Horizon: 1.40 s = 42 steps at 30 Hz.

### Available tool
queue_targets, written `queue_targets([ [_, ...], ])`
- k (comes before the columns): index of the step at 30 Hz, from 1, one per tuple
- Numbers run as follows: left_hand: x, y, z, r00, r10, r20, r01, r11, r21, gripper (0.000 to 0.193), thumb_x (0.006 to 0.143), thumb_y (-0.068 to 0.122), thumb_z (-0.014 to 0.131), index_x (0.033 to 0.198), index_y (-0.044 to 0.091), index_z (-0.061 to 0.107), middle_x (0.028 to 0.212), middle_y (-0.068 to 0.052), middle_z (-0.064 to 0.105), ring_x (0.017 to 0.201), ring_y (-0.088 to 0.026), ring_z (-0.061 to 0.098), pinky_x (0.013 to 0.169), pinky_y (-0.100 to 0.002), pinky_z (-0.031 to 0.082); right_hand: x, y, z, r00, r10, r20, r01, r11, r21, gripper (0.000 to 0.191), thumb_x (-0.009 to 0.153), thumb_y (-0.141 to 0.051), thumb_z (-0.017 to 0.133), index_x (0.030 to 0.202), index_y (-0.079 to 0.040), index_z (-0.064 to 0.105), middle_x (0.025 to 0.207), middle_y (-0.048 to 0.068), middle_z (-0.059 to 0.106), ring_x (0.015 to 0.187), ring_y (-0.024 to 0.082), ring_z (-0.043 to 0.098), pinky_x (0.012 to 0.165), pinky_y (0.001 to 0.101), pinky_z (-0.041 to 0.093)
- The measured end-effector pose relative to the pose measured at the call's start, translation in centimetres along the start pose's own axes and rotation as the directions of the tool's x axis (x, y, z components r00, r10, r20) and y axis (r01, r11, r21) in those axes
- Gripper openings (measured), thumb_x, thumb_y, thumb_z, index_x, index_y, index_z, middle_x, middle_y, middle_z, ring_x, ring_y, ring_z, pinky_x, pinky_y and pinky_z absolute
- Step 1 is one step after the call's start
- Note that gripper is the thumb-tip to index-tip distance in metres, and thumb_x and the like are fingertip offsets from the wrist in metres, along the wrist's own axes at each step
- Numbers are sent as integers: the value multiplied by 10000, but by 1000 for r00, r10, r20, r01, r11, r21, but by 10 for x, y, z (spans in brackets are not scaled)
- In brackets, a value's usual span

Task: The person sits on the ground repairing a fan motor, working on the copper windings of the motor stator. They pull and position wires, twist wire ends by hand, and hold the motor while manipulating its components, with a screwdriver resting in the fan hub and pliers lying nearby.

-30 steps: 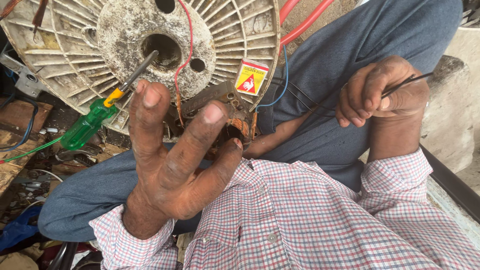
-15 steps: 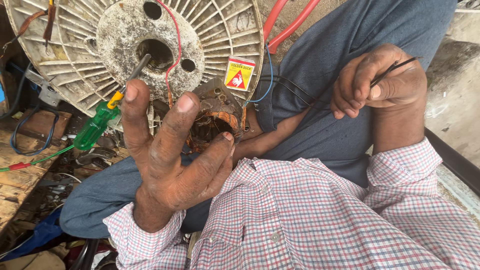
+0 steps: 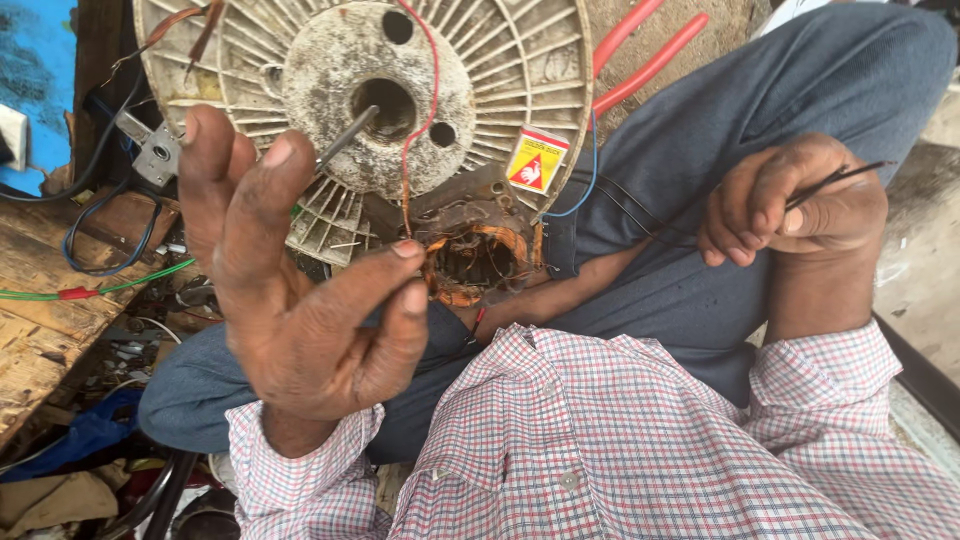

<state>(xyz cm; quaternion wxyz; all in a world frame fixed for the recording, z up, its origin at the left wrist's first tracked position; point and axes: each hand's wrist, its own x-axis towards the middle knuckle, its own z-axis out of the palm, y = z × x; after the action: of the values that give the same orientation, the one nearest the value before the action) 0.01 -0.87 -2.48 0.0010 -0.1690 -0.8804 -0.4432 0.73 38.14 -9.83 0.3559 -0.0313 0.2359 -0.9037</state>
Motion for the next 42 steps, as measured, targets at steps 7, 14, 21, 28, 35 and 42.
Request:
queue_targets([
  [7, 5, -2, 6, 1000, -13, 10, 13, 998, -62, 126, 849, 137, 850, 927, 135, 751, 1391, -177, 565, 1509, -398, 292, 1288, -593, 212, 14, -3, 6, 999, 41, 26, -42, 999, 24, 195, 967, -18, 638, 1089, 85, 751, 904, 190, 697, 830, 326, 740, 813, 542, 616],
  [14, 4, 2, 15, 994, 54, 99, -50, 998, -42, 287, 968, 110, 827, 1214, 123, 680, 1156, -55, 762, 1321, -315, 603, 1282, -604, 233, 22, -3, 13, 999, 31, 22, -31, 999, 30, 205, 963, -13, 635, 1100, 82, 754, 909, 190, 697, 835, 315, 748, 815, 532, 617],
  [21, 0, 3, 20, 990, 86, 109, -85, 996, -17, 315, 990, 104, 826, 1265, 124, 672, 1065, -44, 745, 1230, -302, 659, 1279, -630, 235, 21, -3, 13, 999, 32, 15, -32, 999, 18, 197, 968, -27, 639, 1090, 75, 756, 904, 182, 699, 822, 317, 746, 808, 532, 620],
  [28, 2, 4, 24, 992, 89, 85, -88, 996, -10, 285, 974, 123, 856, 1216, 128, 705, 1043, -23, 748, 1196, -281, 668, 1275, -620, 265, 18, -3, 13, 999, 31, -19, -31, 999, -10, 174, 972, -32, 661, 1080, 61, 760, 890, 179, 696, 813, 305, 744, 799, 536, 629],
  [35, 7, 9, 27, 996, 68, 60, -66, 997, -49, 272, 975, 110, 848, 1208, 137, 710, 1007, -1, 744, 1160, -253, 672, 1285, -595, 274, 15, -3, 16, 997, 37, -64, -37, 999, 3, 173, 996, -30, 657, 1086, 59, 773, 848, 184, 705, 773, 286, 750, 767, 508, 624],
  [42, 13, 5, 33, 996, 83, 45, -81, 995, -61, 305, 1005, 105, 854, 1262, 150, 697, 1010, 13, 738, 1127, -217, 676, 1314, -561, 251, 23, -4, 10, 997, 64, 48, -64, 998, 11, 194, 990, -27, 635, 1115, 63, 753, 924, 182, 706, 851, 309, 752, 834, 537, 623],
])
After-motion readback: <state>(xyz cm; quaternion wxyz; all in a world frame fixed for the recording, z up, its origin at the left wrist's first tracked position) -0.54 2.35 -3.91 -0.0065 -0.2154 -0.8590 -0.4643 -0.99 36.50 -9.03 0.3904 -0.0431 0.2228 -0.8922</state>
